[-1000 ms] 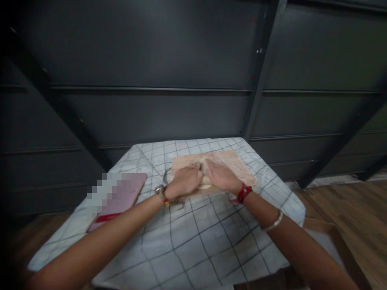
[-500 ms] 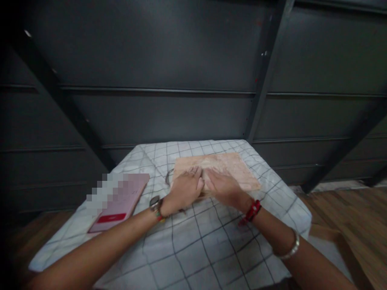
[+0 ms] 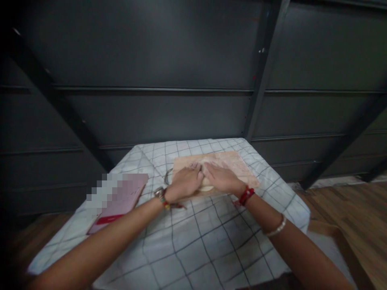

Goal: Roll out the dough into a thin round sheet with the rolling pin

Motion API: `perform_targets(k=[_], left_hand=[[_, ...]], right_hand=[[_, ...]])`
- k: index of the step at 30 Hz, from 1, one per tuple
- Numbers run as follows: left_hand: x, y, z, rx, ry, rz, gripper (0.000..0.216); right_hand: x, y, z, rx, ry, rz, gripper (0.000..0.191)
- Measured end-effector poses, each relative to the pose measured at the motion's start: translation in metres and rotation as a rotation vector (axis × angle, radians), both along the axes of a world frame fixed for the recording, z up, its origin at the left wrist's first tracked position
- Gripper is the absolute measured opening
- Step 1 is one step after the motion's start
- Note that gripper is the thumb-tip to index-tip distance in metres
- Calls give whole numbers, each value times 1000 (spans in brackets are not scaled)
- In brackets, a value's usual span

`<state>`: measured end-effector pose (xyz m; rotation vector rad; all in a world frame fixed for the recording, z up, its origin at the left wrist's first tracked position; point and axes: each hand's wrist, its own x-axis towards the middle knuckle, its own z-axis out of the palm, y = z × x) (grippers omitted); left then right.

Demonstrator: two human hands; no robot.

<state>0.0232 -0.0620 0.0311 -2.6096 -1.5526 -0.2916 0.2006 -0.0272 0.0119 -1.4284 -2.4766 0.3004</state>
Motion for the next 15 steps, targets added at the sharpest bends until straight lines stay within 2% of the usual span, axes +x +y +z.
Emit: perform_targets(k=[3, 6, 9, 12, 15], left_hand=[[0, 1, -2, 32, 1, -37, 40], [3, 21, 10, -62, -14, 82, 39], [6, 32, 20, -57, -13, 108, 38], [6, 13, 13, -36, -5, 69, 38], [2, -12, -1, 34, 7, -20, 41]], right_hand=[[3, -12, -4, 27, -9, 68, 55], [-6, 6, 6, 52, -5, -42, 58], [-13, 23, 13, 33, 21, -115, 60], [-8, 11, 3, -18, 23, -62, 60], [2, -11, -13, 58, 13, 75, 55]])
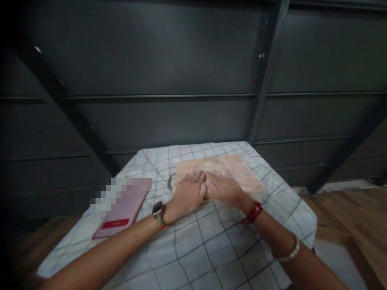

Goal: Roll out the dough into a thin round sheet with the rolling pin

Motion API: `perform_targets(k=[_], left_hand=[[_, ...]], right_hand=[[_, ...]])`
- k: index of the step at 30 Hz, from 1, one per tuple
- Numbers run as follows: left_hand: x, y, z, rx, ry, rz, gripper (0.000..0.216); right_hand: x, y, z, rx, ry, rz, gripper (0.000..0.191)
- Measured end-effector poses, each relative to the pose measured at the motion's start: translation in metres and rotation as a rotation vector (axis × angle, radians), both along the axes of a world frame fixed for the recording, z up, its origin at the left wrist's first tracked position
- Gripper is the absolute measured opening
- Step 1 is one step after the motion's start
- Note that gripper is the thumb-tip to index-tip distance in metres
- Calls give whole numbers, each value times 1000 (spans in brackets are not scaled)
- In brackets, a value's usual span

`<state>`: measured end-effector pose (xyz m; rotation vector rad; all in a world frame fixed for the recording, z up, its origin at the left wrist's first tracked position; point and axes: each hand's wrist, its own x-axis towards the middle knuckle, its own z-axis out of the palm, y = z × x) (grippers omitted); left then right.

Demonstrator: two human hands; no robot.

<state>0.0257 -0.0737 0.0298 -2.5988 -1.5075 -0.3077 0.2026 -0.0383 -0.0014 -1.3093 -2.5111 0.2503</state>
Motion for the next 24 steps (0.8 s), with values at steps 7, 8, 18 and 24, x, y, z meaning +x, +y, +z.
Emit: perform_targets(k=[7, 8, 18, 24], left_hand=[[3, 37, 21, -136, 14, 112, 36], [4, 40, 24, -144, 18, 118, 35], [-11, 1, -3, 46, 43, 10, 46], [-8, 38, 9, -85, 126, 78, 41]], right_hand=[[-11, 43, 17, -14, 44, -139, 54], [-12, 47, 18, -5, 57, -147, 53], [10, -8, -4, 97, 76, 108, 49], [6, 21, 19, 74, 253, 58, 45]])
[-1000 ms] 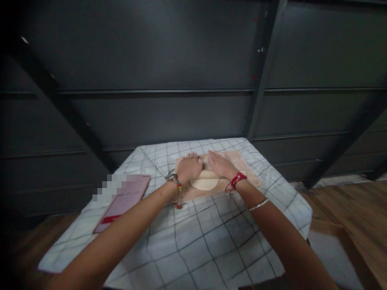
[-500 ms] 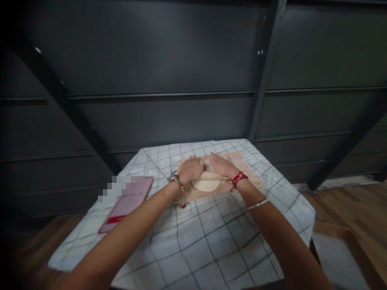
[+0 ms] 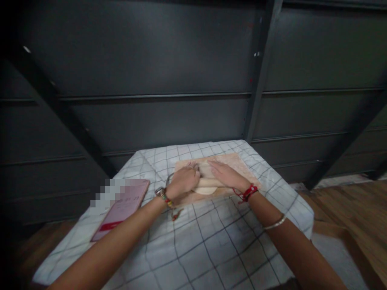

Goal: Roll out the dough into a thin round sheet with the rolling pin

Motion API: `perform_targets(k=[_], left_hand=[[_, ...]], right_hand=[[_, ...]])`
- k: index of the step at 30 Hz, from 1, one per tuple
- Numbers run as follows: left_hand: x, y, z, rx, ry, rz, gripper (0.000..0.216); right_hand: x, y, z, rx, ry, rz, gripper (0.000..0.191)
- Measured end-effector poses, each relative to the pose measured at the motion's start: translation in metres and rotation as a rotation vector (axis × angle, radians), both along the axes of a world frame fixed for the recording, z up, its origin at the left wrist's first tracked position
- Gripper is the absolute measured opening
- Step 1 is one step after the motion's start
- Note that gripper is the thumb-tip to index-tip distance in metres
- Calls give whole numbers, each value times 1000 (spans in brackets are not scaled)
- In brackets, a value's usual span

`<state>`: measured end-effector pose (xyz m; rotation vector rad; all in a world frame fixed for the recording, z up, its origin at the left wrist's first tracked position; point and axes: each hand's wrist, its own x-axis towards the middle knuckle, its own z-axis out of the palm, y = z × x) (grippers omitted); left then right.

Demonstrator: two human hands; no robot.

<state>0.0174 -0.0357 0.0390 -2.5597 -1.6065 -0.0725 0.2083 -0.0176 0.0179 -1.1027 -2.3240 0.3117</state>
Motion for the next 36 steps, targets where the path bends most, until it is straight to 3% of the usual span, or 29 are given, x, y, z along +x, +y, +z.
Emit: perform_targets(k=[6, 17, 25, 29, 36], left_hand=[[-1, -3, -2, -7, 12, 9, 40], [1, -7, -19, 125, -138, 84, 39], [2, -11, -18, 176, -132, 76, 40], [2, -10, -18, 192, -127, 85, 41], [3, -11, -13, 154, -145, 90, 38]], right_hand=[[11, -21, -2, 68, -97, 161, 30], [9, -22, -10, 150, -54, 157, 20], [14, -22, -5, -18, 62, 31, 11], [17, -21, -6, -85, 140, 41, 9], [6, -20, -6, -401, 306, 13, 8]])
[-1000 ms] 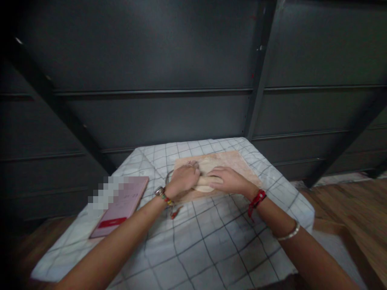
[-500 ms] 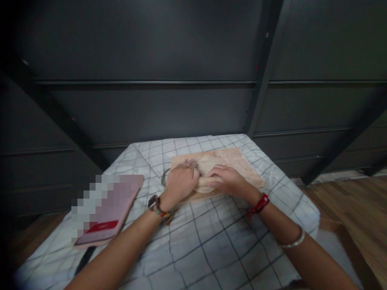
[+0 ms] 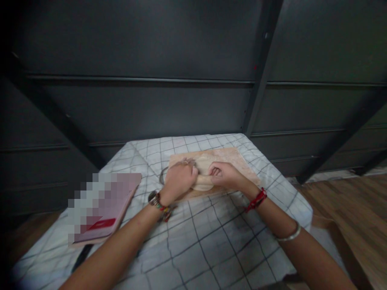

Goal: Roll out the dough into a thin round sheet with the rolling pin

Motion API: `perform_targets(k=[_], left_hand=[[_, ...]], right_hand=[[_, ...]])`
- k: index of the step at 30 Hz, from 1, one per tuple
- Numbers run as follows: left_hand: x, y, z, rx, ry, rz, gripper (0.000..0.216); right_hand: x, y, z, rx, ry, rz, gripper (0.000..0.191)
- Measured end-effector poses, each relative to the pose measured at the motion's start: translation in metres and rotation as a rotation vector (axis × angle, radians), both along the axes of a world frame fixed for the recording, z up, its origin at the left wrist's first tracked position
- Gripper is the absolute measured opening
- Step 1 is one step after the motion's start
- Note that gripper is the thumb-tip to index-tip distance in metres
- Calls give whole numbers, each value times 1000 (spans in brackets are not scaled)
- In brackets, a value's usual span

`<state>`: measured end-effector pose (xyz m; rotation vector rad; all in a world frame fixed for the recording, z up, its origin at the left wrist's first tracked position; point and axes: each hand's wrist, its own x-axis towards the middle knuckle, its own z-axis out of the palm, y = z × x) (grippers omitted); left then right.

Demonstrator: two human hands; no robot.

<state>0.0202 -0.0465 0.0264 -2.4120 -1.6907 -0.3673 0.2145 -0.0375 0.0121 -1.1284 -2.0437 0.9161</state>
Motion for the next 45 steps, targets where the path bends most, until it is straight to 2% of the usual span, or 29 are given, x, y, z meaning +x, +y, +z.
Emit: perform_targets(k=[6, 8, 10, 13, 16, 19, 23, 26, 27, 29, 31, 33, 36, 39, 42, 44, 45], left_hand=[[1, 2, 1, -44, -37, 40, 39], [1, 2, 1, -74, -38, 37, 40], [0, 1, 0, -103, -42, 33, 41], [0, 0, 2, -128, -53, 31, 41], [1, 7, 6, -171, -64, 46, 42], [5, 25, 12, -239, -49, 72, 44], [10, 42, 22, -349, -25, 98, 41], [9, 26, 21, -388, -13, 71, 42], [8, 17, 19, -358, -1, 27, 44], [5, -1, 13, -307, 26, -121, 48], [4, -8, 9, -258, 32, -162, 49], [4, 0, 9, -256, 33, -125, 48], [9, 30, 15, -247, 23, -2, 45], [11, 45, 19, -288, 19, 75, 42], [11, 23, 15, -309, 31, -17, 42], [12, -4, 9, -207, 41, -128, 43], [13, -16, 6, -157, 45, -134, 43]], right_hand=[[9, 0, 12, 46, 52, 56, 17], [14, -4, 13, 107, 9, 12, 23], [17, -10, 10, 255, -132, -81, 26], [18, -17, 3, 511, -460, -186, 32], [15, -8, 1, 601, -677, -221, 37], [14, 19, 5, 574, -748, -193, 40], [17, 45, 4, 518, -810, -67, 40], [24, 31, -3, 445, -766, -48, 45], [27, 22, -6, 419, -737, -60, 48], [33, 5, -9, 400, -713, 17, 50], [34, -4, -8, 389, -706, 63, 51], [29, 3, -3, 369, -697, -8, 51], [15, 30, 5, 352, -662, -169, 53], [7, 46, 7, 317, -645, -209, 54], [14, 29, 0, 305, -671, -127, 52], [24, 8, -7, 358, -701, -36, 51], [28, -2, -9, 406, -705, 18, 51]])
